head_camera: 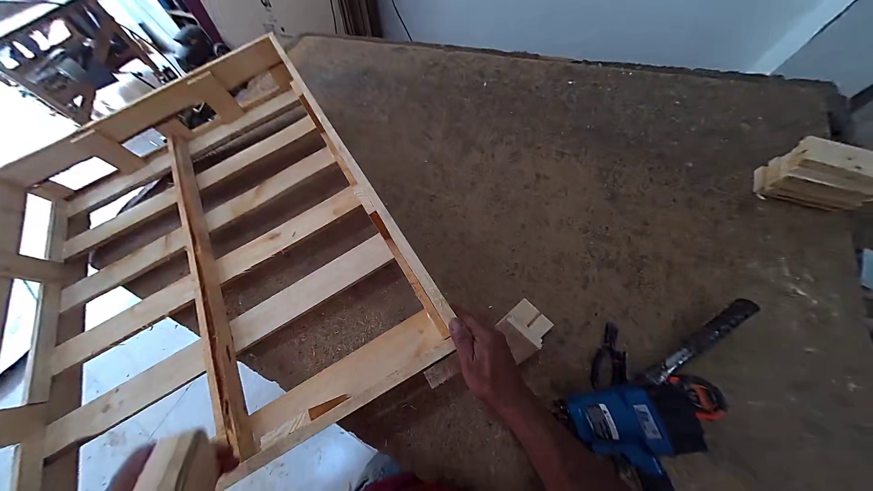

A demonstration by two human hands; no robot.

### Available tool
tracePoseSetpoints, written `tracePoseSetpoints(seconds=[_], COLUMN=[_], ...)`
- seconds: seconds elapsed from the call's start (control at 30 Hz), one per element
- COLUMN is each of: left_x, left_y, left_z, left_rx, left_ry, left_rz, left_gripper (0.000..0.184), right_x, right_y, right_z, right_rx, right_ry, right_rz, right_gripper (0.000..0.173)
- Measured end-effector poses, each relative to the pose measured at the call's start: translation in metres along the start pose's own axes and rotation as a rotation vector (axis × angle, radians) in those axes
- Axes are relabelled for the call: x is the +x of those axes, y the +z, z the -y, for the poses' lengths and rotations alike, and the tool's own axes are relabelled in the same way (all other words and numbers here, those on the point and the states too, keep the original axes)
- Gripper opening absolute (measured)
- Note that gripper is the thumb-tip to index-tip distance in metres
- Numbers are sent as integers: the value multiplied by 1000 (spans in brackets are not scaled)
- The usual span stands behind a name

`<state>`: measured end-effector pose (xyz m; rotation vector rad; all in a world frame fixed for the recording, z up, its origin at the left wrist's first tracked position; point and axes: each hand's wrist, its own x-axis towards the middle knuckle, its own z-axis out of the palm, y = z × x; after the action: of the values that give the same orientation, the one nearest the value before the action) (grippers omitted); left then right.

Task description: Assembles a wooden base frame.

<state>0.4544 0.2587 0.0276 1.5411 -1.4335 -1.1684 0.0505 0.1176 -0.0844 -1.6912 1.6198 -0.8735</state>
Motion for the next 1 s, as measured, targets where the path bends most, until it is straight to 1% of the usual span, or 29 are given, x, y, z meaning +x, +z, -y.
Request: tracePoseSetpoints(seconds=[0.03,0.07,0.1,0.13,0.17,0.2,0.27,0.3,0.37,0.43,0.47,0.5,0.53,0.63,0.67,0.73,0.8,0.87,0.93,1.0], left_x=[22,47,78,111,141,166,198,205,205,197,194,193,194,199,201,209,221,230,231,228], left_y=[20,44,72,100,129,156,197,208,208,197,195,196,199,206,206,207,210,214,219,225], left_z=[-8,-13,-18,-24,-31,-36,-37,-35,-30,-24,-21,-19,-18,-24,-26,-33,-39,-43,-36,-28], left_rx=[-118,-180,-198,-217,-216,-216,-220,-246,-355,-452,-461,-459,-453,-457,-446,-349,-173,-3,66,62], left_ry=[2,-37,-109,-194,-294,-378,-483,-535,-593,-575,-572,-574,-572,-574,-573,-585,-594,-533,-425,-359], left_rz=[-73,-161,-246,-286,-280,-228,-44,21,107,222,261,265,252,270,273,278,349,423,402,327], left_gripper=[84,86,89,84,78,74,53,45,37,32,32,32,33,52,50,43,35,35,36,34], right_x=[1,2,2,3,4,4,4,4,2,4,5,5,5,6,7,7,6,6,5,4], right_y=[-2,-3,-3,-4,-4,-4,-6,-7,-8,-7,-8,-8,-7,-5,-5,-3,-3,-4,-4,-3], right_z=[-3,-5,-6,-8,-9,-11,-10,-8,-6,-8,-10,-12,-13,-14,-15,-18,-19,-18,-20,-21], right_rx=[6,14,24,37,45,51,55,52,58,69,69,64,59,63,72,72,56,44,52,71], right_ry=[10,31,64,104,138,155,157,152,156,152,151,146,134,95,87,57,46,49,59,56], right_rz=[31,53,66,78,87,87,112,130,142,132,139,147,142,108,102,76,90,108,117,108], right_gripper=[59,58,56,55,55,55,57,58,59,59,59,59,58,56,56,58,58,60,61,60])
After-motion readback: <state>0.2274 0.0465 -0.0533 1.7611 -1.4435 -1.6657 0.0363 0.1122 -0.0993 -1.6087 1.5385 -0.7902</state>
